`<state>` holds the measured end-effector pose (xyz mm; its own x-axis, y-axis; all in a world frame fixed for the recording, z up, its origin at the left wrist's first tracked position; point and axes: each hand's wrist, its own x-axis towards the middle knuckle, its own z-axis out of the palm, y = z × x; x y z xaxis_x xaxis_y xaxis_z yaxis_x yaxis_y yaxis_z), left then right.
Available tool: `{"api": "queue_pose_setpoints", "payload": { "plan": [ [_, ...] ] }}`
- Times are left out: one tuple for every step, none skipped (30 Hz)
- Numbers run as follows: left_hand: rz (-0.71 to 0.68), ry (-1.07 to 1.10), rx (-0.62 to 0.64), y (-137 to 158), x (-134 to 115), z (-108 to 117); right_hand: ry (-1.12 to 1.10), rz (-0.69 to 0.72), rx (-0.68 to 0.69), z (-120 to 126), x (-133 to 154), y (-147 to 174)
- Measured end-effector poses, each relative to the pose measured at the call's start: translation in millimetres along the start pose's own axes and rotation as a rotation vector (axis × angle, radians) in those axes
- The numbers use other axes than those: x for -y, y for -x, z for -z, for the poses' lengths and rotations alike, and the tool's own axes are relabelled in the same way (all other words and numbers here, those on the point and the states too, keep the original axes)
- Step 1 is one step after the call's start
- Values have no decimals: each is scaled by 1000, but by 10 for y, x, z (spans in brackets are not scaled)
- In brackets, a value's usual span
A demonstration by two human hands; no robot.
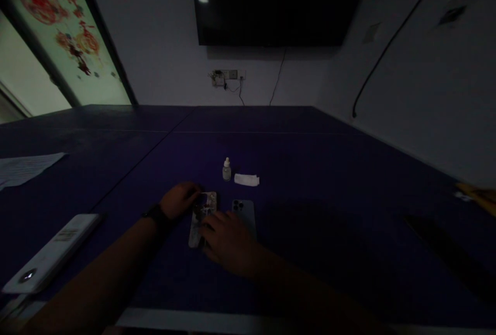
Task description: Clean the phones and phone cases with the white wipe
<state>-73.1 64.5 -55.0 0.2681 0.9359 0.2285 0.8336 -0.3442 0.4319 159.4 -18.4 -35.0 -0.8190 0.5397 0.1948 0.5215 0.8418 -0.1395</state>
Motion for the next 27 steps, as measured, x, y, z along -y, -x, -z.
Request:
{"api": "queue_pose_setpoints", "payload": {
  "plan": [
    [-1,23,0,0,-4,4,3,1,-22,-17,-19,-8],
    [-1,49,-2,1,-9,7,5,8,-45,-29,-34,-10],
    [-1,76,-7,3,-17,9,6,20,-66,-35,-42,-6],
    [-1,105,-15,5,-28,9,7,37,-86,-34,-45,4],
    [-3,135,-25,9,-46,7,8,56,-107,-24,-44,21],
    [-5,164,-35,14,-72,2,11,74,-129,-4,-45,44],
    [-10,188,-45,21,-107,-6,13,92,-152,26,-50,74],
    [-19,217,-55,31,-152,-17,15,108,-173,64,-63,111],
    [-31,257,-65,42,-205,-32,15,123,-189,107,-84,156],
    [-46,300,-73,54,-266,-51,14,137,-203,152,-113,209],
    [-65,371,-82,68,-333,-75,11,151,-210,192,-147,270],
    [-83,434,-81,81,-402,-102,5,163,-213,223,-182,339],
    [-95,476,-78,93,-471,-132,-1,169,-215,241,-213,413],
    [-106,499,-66,102,-536,-165,-5,159,-210,246,-238,490],
    [-115,506,-50,107,-595,-197,-8,137,-208,237,-253,566],
    [-124,505,-35,110,-646,-229,-8,111,-207,216,-256,639],
    [-136,495,-19,108,-687,-258,-7,78,-205,187,-251,705],
    [-151,480,-6,104,-719,-285,-6,50,-213,154,-237,762],
    [-170,463,6,98,-740,-310,-8,23,-225,121,-219,808],
    [-189,444,14,90,-753,-333,-13,0,-248,89,-200,844],
    [-206,424,20,82,-759,-354,-21,-15,-280,62,-182,868],
    [-222,406,26,74,-760,-375,-30,-29,-315,40,-168,883],
    [-232,391,31,67,-757,-395,-41,-45,-348,23,-159,891],
    [-240,378,36,60,-751,-414,-52,-58,-372,9,-155,894],
    [-247,366,40,55,-744,-432,-62,-67,-390,-2,-155,895],
    [-255,356,47,50,-736,-449,-72,-74,-402,-13,-159,895],
    [-263,348,53,46,-728,-464,-83,-82,-406,-24,-164,895]
  ]
}}
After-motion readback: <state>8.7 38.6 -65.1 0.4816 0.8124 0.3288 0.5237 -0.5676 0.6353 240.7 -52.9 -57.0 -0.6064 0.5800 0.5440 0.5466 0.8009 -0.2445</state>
